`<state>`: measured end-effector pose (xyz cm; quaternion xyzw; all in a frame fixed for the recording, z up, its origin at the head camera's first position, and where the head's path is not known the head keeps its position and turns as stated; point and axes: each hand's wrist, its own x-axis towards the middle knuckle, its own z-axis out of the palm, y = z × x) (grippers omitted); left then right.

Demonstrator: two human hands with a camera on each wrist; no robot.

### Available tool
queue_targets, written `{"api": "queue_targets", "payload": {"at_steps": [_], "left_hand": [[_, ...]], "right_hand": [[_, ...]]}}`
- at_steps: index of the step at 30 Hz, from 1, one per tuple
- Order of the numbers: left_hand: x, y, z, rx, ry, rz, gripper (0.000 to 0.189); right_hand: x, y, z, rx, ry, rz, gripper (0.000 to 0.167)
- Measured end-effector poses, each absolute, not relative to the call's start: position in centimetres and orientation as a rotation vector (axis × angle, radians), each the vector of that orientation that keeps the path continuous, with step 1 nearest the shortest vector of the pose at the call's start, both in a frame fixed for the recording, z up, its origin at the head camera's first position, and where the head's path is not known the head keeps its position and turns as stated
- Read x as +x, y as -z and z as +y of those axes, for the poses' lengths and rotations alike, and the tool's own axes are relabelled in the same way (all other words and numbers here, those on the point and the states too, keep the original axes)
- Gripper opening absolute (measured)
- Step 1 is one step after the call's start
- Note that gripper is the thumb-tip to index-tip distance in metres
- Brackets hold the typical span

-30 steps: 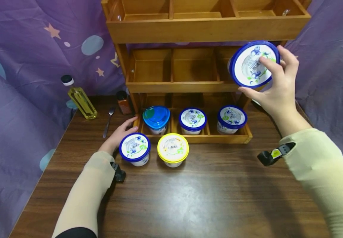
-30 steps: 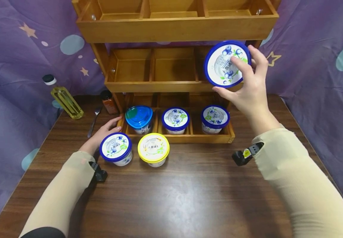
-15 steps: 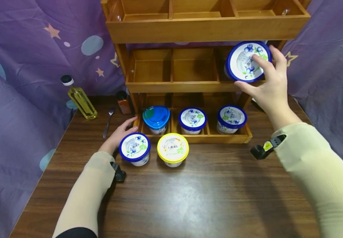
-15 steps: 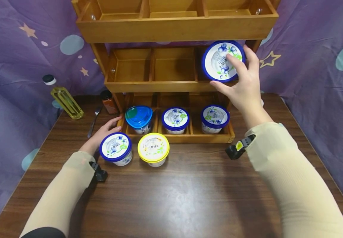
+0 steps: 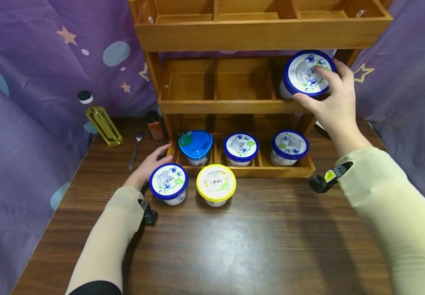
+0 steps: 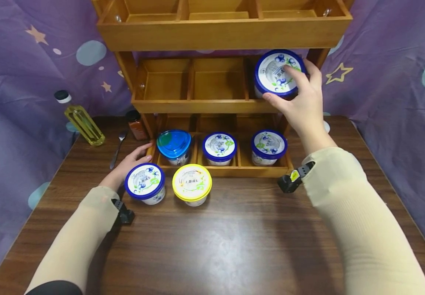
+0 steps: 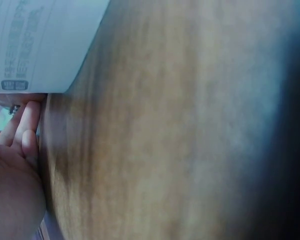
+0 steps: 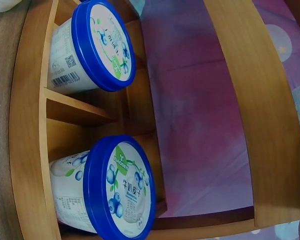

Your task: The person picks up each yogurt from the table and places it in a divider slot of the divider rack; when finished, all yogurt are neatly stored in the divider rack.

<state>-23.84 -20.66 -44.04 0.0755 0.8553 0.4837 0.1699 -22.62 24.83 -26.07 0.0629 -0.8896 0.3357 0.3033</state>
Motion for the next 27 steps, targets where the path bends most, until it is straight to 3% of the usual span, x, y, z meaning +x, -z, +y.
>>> {"api": "queue_targets", "payload": {"at_steps": [27], "left_hand": [[-23.53,43.6,-20.46,0.223,-1.371,2.446,0.058]], "right_hand": [[-23.03,25.58,24.78,0.113,-0.892,-2.469,0.068]]}}
